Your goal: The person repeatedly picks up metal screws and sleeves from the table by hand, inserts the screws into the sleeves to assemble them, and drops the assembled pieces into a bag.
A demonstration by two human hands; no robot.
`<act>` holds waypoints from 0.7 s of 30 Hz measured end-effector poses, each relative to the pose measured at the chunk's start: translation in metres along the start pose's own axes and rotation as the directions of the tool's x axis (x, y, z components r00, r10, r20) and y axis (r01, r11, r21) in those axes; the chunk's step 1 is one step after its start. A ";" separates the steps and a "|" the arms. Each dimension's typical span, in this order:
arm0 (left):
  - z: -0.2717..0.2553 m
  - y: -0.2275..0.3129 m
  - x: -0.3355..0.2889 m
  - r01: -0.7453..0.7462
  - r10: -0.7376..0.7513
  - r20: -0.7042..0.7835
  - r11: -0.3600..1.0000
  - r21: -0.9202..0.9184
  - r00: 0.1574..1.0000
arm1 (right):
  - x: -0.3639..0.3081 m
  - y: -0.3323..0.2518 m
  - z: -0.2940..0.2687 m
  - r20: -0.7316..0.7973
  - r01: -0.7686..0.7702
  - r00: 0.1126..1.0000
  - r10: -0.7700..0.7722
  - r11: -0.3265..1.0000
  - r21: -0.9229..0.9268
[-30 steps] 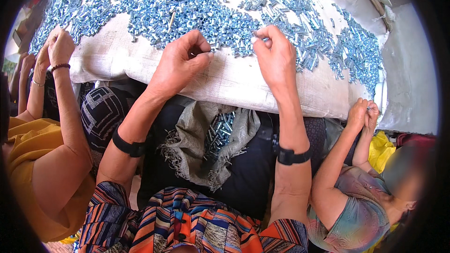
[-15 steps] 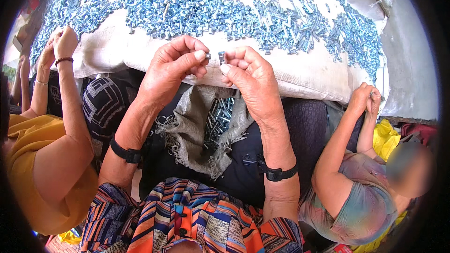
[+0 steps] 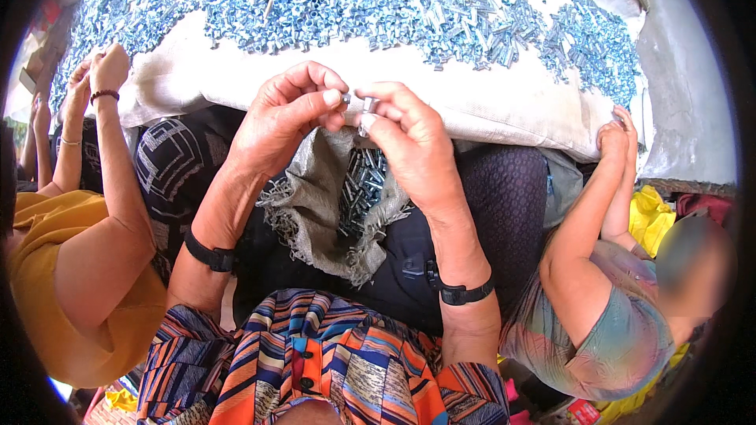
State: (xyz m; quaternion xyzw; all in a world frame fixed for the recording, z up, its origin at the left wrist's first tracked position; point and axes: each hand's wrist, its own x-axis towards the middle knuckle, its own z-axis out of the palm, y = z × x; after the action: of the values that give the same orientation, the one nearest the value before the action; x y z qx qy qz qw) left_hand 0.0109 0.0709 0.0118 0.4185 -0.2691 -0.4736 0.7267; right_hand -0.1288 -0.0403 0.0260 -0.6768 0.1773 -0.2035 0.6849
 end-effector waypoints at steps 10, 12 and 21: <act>0.000 0.003 -0.006 0.014 -0.014 0.014 1.000 0.015 1.000 | 0.001 0.010 0.002 -0.029 -0.054 0.996 0.086 0.815 0.577; -0.002 0.001 -0.006 0.013 -0.013 0.008 1.000 -0.016 1.000 | 0.000 0.010 0.005 -0.012 -0.065 0.996 0.090 0.797 0.601; -0.005 0.005 -0.007 0.032 -0.031 0.043 0.999 -0.004 0.999 | -0.001 0.026 0.008 0.080 -0.119 0.993 0.089 0.647 0.753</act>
State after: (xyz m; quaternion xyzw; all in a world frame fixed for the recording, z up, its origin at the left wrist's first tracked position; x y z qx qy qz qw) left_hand 0.0144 0.0800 0.0137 0.4108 -0.2769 -0.4945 0.7142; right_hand -0.1242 -0.0331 -0.0002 -0.3224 0.1028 -0.2069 0.9180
